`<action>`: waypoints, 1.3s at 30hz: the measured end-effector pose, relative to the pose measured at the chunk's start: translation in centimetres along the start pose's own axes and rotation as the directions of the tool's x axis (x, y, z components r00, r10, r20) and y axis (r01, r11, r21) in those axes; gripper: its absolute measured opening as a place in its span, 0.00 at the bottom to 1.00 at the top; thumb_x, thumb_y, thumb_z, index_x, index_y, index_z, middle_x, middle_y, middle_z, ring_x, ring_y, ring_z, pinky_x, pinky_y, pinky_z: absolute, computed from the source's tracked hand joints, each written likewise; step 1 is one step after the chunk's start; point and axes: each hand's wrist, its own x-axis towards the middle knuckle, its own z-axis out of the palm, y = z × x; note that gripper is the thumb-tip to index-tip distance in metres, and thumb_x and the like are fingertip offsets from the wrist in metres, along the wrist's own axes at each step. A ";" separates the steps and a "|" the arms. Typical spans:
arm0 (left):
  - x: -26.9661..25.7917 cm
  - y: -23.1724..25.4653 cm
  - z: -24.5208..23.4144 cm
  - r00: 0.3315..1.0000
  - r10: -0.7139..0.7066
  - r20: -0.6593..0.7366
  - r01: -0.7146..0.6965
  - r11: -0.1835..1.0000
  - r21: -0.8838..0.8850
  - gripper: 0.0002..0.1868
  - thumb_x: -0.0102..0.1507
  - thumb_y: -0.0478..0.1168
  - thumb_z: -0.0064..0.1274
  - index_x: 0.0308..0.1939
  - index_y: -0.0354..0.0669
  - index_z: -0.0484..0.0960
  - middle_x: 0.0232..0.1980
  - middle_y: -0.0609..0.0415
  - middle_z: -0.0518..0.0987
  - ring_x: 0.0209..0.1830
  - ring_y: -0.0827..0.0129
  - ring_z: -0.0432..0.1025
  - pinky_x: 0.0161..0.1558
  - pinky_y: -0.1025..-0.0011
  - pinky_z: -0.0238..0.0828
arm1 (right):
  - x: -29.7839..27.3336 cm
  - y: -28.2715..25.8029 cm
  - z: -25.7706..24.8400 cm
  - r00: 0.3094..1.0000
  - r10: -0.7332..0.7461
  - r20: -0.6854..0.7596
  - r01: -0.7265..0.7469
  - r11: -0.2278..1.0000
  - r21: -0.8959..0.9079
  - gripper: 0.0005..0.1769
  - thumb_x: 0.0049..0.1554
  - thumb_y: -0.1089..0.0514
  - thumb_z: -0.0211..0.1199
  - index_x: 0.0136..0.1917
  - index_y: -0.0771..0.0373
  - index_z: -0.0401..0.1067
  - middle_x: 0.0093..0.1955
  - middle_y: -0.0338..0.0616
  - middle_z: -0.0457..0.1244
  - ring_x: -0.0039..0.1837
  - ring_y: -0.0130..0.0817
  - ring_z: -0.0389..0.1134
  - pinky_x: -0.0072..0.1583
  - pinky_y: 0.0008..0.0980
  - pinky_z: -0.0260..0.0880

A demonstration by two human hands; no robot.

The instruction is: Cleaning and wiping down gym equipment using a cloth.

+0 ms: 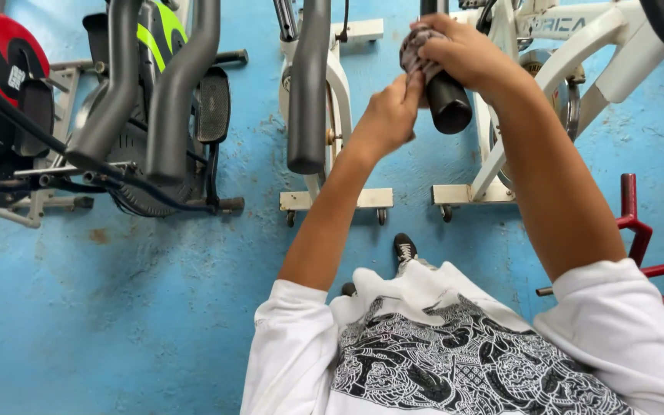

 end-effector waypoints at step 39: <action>28.4 -9.0 2.7 0.956 0.181 -0.233 -0.234 -0.015 -0.972 0.28 0.79 0.58 0.30 0.76 0.46 0.64 0.72 0.49 0.70 0.71 0.60 0.64 0.67 0.65 0.61 | 25.7 -1.1 -1.1 0.898 -0.429 0.099 0.338 0.528 -0.779 0.72 0.40 0.68 0.71 0.87 0.44 0.32 0.81 0.69 0.43 0.81 0.60 0.47 0.51 0.53 0.76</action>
